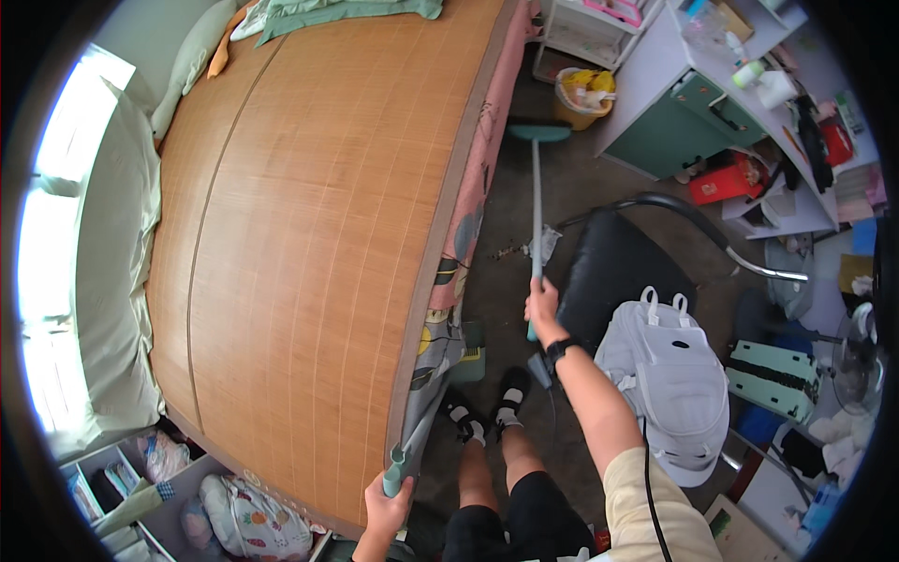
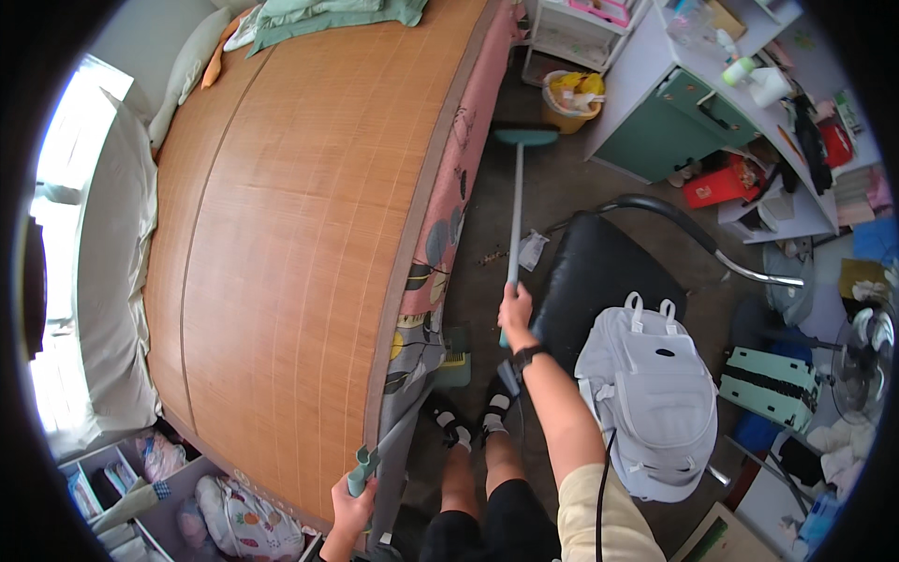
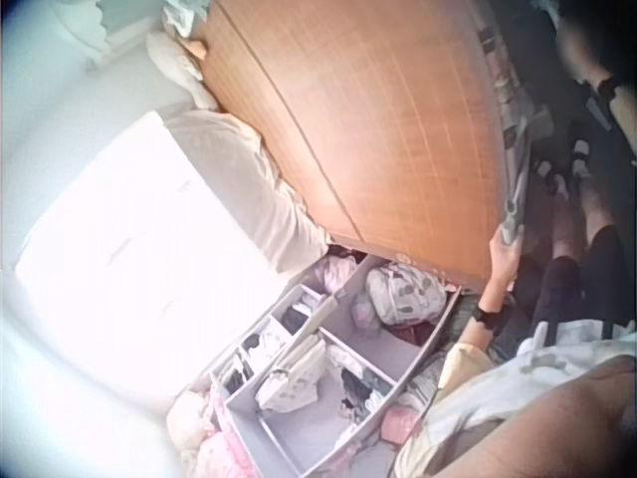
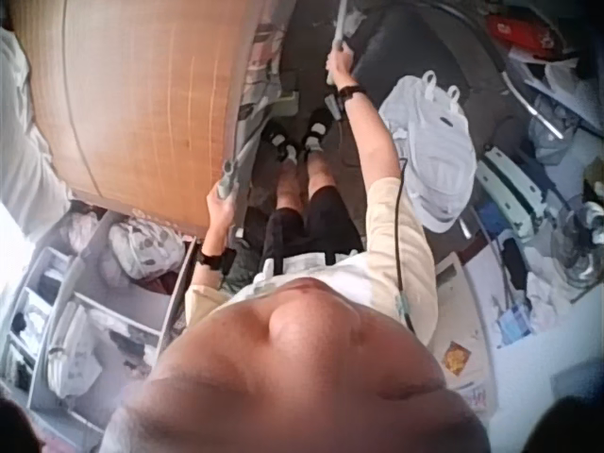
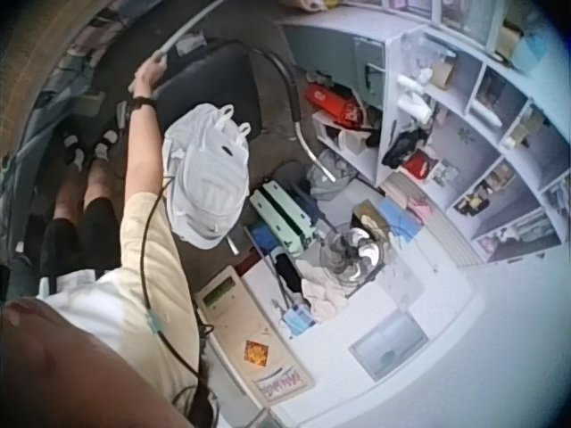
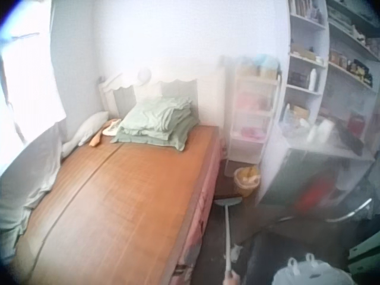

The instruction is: The person sweeps the floor of a room with a broom and dustpan, collecting debris into a plastic bag.

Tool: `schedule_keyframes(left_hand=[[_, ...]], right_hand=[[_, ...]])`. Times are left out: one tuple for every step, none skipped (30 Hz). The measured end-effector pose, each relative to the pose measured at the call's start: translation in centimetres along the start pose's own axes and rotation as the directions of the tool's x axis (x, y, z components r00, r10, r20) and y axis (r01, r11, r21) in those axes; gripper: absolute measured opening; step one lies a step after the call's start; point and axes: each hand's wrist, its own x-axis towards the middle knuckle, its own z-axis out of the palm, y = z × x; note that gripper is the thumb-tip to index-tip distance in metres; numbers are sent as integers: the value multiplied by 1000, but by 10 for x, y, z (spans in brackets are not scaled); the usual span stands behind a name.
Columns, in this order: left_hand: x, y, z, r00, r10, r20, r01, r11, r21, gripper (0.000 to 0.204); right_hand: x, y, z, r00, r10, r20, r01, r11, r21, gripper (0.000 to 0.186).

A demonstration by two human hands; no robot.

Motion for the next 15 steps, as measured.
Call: schedule_keyframes(left_hand=[[-2, 6, 1, 1000, -14, -16, 14, 1000, 3, 17], [-4, 16, 3, 997, -82, -3, 82, 997, 7, 17], [-5, 22, 4, 988, -151, 10, 151, 988, 12, 17], [-6, 18, 4, 987, -163, -7, 163, 986, 10, 17], [-7, 10, 2, 992, -126, -7, 126, 991, 36, 18], [-8, 4, 1, 996, -88, -3, 88, 994, 63, 18], [-10, 5, 1, 995, -102, -16, 103, 993, 61, 18], [-12, 9, 2, 992, -126, -21, 127, 990, 57, 18], [-13, 12, 2, 989, -148, -24, 149, 987, 54, 18], [-14, 4, 2, 994, -96, -47, 100, 991, 85, 19], [-13, 3, 2, 993, -104, -54, 109, 990, 91, 19], [-12, 3, 3, 992, -107, -60, 111, 990, 82, 19], [-13, 4, 2, 992, -112, -64, 116, 990, 74, 19], [-12, 7, 4, 992, -113, -63, 118, 990, 80, 19], [-11, 12, 5, 992, -103, -71, 108, 991, 73, 19]], right_hand=[[18, -8, 6, 1000, -24, -6, 24, 1000, -8, 20], [37, -14, 11, 1000, -11, -17, 11, 1000, -6, 21], [53, -17, 15, 1000, 4, -31, -4, 1000, -2, 21], [65, -20, 22, 1000, 14, -14, -14, 1000, 18, 22], [73, -21, 28, 1000, 24, 2, -24, 999, 36, 23], [79, -21, 33, 999, -4, 39, 4, 1000, -7, 25], [82, -19, 39, 999, 7, 52, -7, 1000, -16, 25], [84, -17, 43, 997, 10, 76, -5, 998, -68, 27], [85, -15, 45, 995, 14, 97, -2, 993, -118, 30], [86, -12, 46, 990, 54, 128, -35, 988, -149, 34], [89, -4, 37, 990, 34, 140, 0, 973, -232, 36], [92, 4, 27, 991, 56, 123, -20, 960, -279, 36], [88, 10, 18, 992, 79, 102, -41, 944, -326, 35], [84, 16, 6, 994, 73, 78, -39, 924, -380, 36], [86, 31, -7, 997, 25, 77, 13, 885, -466, 38]])
